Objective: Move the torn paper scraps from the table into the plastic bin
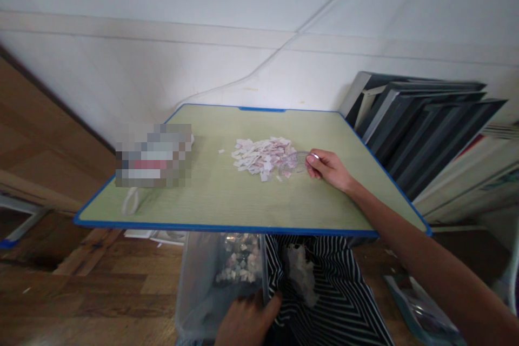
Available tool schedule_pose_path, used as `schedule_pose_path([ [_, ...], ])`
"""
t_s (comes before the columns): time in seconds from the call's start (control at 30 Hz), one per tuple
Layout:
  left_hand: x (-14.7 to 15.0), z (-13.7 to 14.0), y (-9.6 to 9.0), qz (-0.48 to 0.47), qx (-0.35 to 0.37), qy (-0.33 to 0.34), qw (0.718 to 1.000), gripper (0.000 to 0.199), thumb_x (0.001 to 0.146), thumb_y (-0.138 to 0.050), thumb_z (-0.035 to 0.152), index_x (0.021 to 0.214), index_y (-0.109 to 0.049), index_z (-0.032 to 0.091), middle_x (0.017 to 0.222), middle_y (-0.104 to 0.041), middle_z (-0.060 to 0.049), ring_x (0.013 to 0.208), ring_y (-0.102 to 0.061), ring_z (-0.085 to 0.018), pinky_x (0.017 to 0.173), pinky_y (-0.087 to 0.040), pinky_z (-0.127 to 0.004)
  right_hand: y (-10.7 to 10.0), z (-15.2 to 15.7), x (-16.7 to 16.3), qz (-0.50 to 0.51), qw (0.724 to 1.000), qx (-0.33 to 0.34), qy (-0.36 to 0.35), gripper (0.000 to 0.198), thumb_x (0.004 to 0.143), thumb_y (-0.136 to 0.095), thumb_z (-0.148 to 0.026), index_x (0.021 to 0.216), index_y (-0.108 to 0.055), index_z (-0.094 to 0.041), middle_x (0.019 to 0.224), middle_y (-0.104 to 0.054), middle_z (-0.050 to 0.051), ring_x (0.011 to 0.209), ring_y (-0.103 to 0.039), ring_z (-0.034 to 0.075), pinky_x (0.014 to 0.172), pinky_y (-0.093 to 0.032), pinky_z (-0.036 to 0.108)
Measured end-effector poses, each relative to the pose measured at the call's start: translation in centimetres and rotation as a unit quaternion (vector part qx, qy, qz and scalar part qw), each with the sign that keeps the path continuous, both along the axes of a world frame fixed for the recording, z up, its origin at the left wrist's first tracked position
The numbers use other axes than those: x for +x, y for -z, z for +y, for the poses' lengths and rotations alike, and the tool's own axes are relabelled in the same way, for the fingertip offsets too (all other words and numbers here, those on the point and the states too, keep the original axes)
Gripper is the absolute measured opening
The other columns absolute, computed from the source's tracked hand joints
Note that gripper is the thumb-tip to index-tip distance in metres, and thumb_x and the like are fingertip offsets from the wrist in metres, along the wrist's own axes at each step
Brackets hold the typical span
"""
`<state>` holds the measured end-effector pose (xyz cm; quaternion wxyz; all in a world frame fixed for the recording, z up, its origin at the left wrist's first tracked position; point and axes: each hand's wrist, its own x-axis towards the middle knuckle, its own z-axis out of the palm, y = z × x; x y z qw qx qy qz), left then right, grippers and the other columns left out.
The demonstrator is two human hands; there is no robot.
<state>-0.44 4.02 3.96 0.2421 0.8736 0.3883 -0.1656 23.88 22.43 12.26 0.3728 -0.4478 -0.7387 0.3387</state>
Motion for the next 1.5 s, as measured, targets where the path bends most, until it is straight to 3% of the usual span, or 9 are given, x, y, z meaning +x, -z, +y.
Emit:
schedule_pose_path([
  [0.23, -0.1, -0.2, 0.4, -0.015, 0.010, -0.007, 1.000, 0.049, 0.081, -0.043, 0.008, 0.127, -0.035, 0.022, 0.100, -0.059, -0.013, 0.083, -0.059, -0.026, 0.066, -0.046, -0.035, -0.2, 0.2, 0.2, -0.021, 1.000, -0.005, -0.017, 0.040, 0.080, -0.044, -0.047, 0.056, -0.043, -0.016, 0.045, -0.044, -0.004, 0.038, -0.036, 0.005, 0.039, -0.028, 0.018],
  [0.43, 0.0, -0.3, 0.1, -0.016, 0.013, -0.006, 1.000, 0.049, 0.080, -0.042, 0.005, 0.127, -0.037, 0.020, 0.098, -0.060, -0.014, 0.083, -0.059, -0.026, 0.066, -0.046, -0.035, -1.1, -0.2, 0.8, -0.016, 0.993, -0.087, -0.074, 0.038, 0.077, -0.049, -0.046, 0.056, -0.044, -0.015, 0.040, -0.043, -0.005, 0.033, -0.035, 0.004, 0.034, -0.025, 0.018],
  [0.73, 0.0, -0.3, -0.5, -0.006, 0.003, -0.020, 1.000, 0.051, 0.080, -0.044, 0.005, 0.127, -0.035, 0.022, 0.099, -0.059, -0.013, 0.085, -0.058, -0.026, 0.069, -0.045, -0.036, -2.1, -1.1, 1.2, -0.038, 0.953, -0.229, -0.195, 0.035, 0.076, -0.052, -0.038, 0.052, -0.042, -0.015, 0.040, -0.042, -0.007, 0.033, -0.036, 0.002, 0.031, -0.024, 0.014],
  [1.23, 0.1, -0.2, -0.5, 0.001, 0.005, -0.012, 1.000, 0.050, 0.081, -0.042, 0.006, 0.127, -0.035, 0.022, 0.100, -0.059, -0.012, 0.085, -0.058, -0.025, 0.069, -0.044, -0.034, -2.5, -1.2, 1.6, -0.062, 0.911, -0.306, -0.271, 0.038, 0.071, -0.057, -0.039, 0.046, -0.043, -0.015, 0.035, -0.038, -0.008, 0.030, -0.031, 0.001, 0.030, -0.018, 0.015],
  [1.33, 0.1, -0.2, -0.5, -0.001, 0.001, -0.012, 1.000, 0.049, 0.080, -0.041, 0.005, 0.127, -0.036, 0.021, 0.099, -0.059, -0.013, 0.084, -0.058, -0.025, 0.068, -0.044, -0.035, -2.6, -1.2, 1.6, -0.034, 0.942, -0.259, -0.212, 0.037, 0.071, -0.057, -0.040, 0.048, -0.045, -0.015, 0.035, -0.040, -0.006, 0.030, -0.033, 0.003, 0.031, -0.019, 0.017],
  [1.4, 0.2, -0.1, -0.5, 0.005, -0.005, -0.008, 1.000, 0.048, 0.081, -0.041, 0.006, 0.127, -0.036, 0.020, 0.098, -0.059, -0.014, 0.084, -0.058, -0.026, 0.068, -0.045, -0.036, -2.4, -0.9, 1.5, 0.021, 0.979, -0.172, -0.109, 0.036, 0.072, -0.056, -0.042, 0.050, -0.047, -0.015, 0.036, -0.043, -0.005, 0.032, -0.036, 0.004, 0.033, -0.023, 0.018],
  [1.5, 0.2, -0.1, -0.6, 0.009, -0.009, -0.013, 1.000, 0.049, 0.082, -0.040, 0.007, 0.128, -0.034, 0.022, 0.101, -0.058, -0.014, 0.085, -0.058, -0.026, 0.068, -0.044, -0.035, -1.8, -0.3, 1.4, 0.076, 0.994, -0.068, 0.025, 0.036, 0.072, -0.055, -0.045, 0.053, -0.049, -0.015, 0.037, -0.045, -0.004, 0.032, -0.037, 0.005, 0.034, -0.026, 0.020],
])
